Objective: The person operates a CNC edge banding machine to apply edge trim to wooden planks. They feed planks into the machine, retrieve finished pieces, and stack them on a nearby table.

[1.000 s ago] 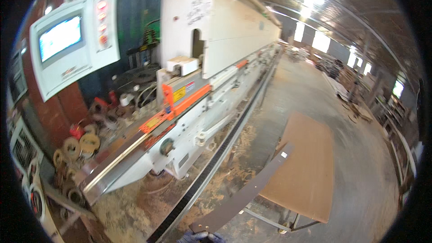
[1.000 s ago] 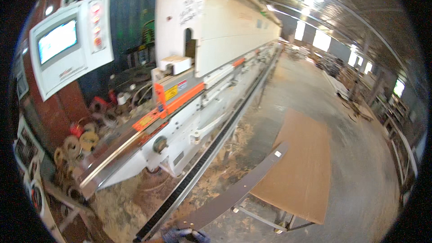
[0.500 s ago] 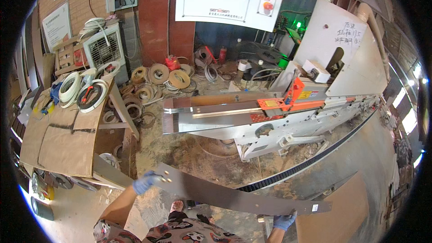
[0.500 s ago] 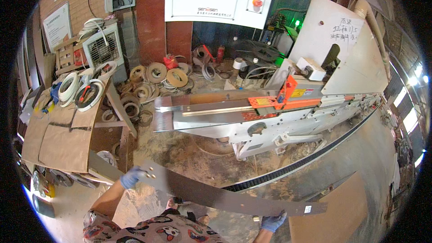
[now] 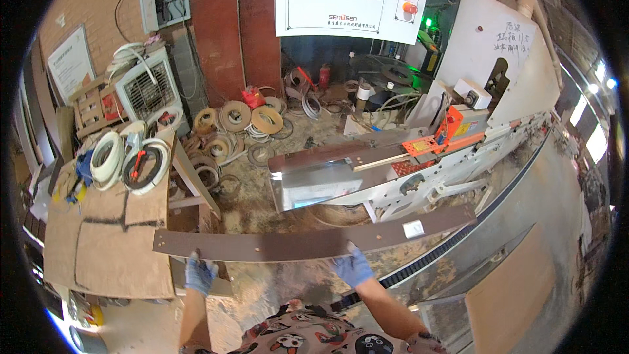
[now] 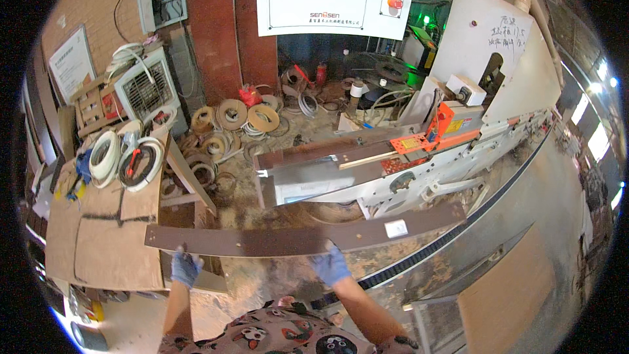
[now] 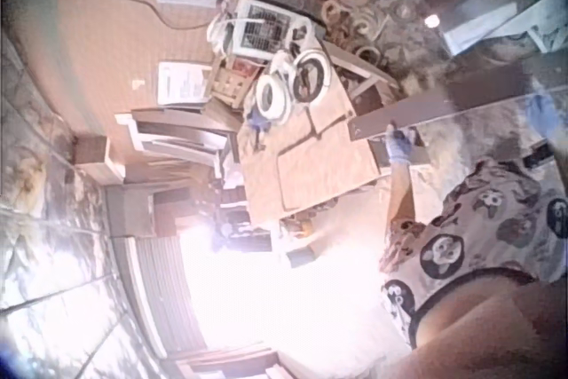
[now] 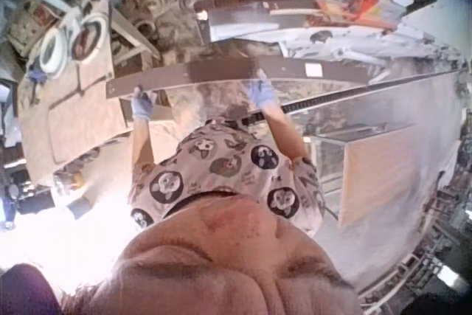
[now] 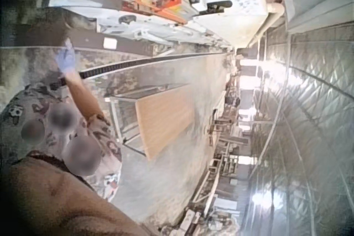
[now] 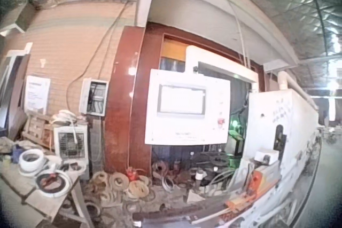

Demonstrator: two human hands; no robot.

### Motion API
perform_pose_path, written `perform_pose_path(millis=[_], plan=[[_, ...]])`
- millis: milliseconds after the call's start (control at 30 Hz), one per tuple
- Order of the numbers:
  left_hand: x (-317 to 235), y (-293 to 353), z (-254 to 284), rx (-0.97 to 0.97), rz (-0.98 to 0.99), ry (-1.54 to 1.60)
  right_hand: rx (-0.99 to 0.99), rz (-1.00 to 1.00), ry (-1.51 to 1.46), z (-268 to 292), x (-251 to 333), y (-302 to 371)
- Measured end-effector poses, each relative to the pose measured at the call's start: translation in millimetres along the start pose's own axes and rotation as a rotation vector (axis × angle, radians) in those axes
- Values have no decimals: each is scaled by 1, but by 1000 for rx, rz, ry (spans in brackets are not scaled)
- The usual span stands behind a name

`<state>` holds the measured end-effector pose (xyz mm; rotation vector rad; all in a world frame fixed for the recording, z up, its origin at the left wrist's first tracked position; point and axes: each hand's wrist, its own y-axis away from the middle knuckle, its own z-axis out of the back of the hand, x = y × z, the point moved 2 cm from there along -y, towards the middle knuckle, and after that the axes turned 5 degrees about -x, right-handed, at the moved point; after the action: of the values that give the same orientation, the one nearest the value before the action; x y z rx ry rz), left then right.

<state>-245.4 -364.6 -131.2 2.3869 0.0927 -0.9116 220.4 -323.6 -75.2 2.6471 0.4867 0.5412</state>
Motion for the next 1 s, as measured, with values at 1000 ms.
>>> perform_pose_path(millis=[1000], plan=[[73, -109, -290, 707, -1347, -1967, -979, 1035, 1790, 42, 4, 89]])
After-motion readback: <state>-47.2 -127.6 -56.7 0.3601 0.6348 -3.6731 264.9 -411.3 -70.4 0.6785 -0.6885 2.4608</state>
